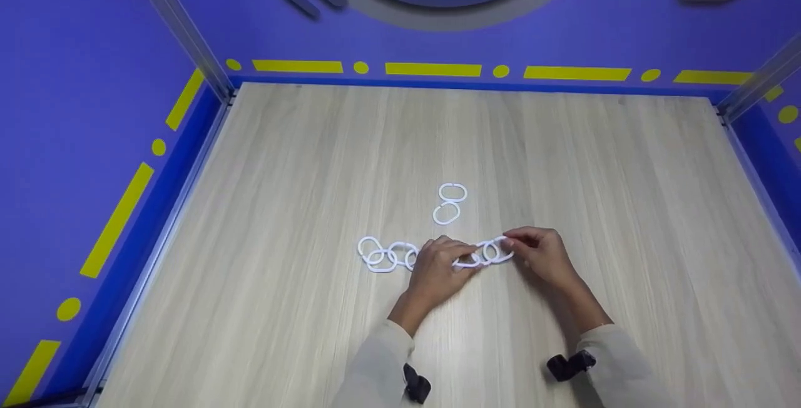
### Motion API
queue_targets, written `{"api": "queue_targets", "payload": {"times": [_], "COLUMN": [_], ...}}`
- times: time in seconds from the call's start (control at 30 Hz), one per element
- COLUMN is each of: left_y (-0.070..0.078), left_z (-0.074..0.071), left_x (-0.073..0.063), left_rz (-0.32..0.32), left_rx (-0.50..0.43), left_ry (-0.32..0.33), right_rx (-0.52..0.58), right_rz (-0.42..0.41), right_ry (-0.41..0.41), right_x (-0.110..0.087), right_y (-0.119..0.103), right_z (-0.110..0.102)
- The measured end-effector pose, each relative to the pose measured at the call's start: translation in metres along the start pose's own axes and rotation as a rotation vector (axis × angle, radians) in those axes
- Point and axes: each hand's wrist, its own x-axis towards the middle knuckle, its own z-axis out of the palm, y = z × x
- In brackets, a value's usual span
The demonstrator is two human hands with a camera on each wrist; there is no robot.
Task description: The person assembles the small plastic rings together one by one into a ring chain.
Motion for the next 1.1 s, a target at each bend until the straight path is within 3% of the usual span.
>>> {"api": "queue_targets", "payload": {"times": [0.13,0.3,0.53,0.8,0.97,1.1], "left_y": [-0.002,-0.002,-0.003,-0.016,-0.017,-0.008], "left_z": [0.001,0.0,-0.005,-0.018,-0.021,-0.021], "left_x": [-0.001,-0.002,-0.003,-0.006,-0.006,-0.002], "left_rz": [0.021,-0.003,-0.051,-0.082,-0.043,0.026], "left_rx": [0.044,0.102,0.068,0.051,0.17,0.295], "left_ry": [0.012,0.022,-0.015,-0.064,-0.045,-0.007], "right_rx": [-0.01,0.028,0.111,0.159,0.179,0.199], "right_rz": [0.07,0.119,0.158,0.153,0.154,0.156], "right_ry": [0.009,-0.015,-0.07,-0.144,-0.198,-0.189], "right_x": [0.004,0.005,0.006,0.006,0.005,0.005], "right_y": [0.007,0.007,0.008,0.008,0.008,0.008], "right_z": [-0.002,-0.002,-0.006,-0.006,-0.002,-0.001]}}
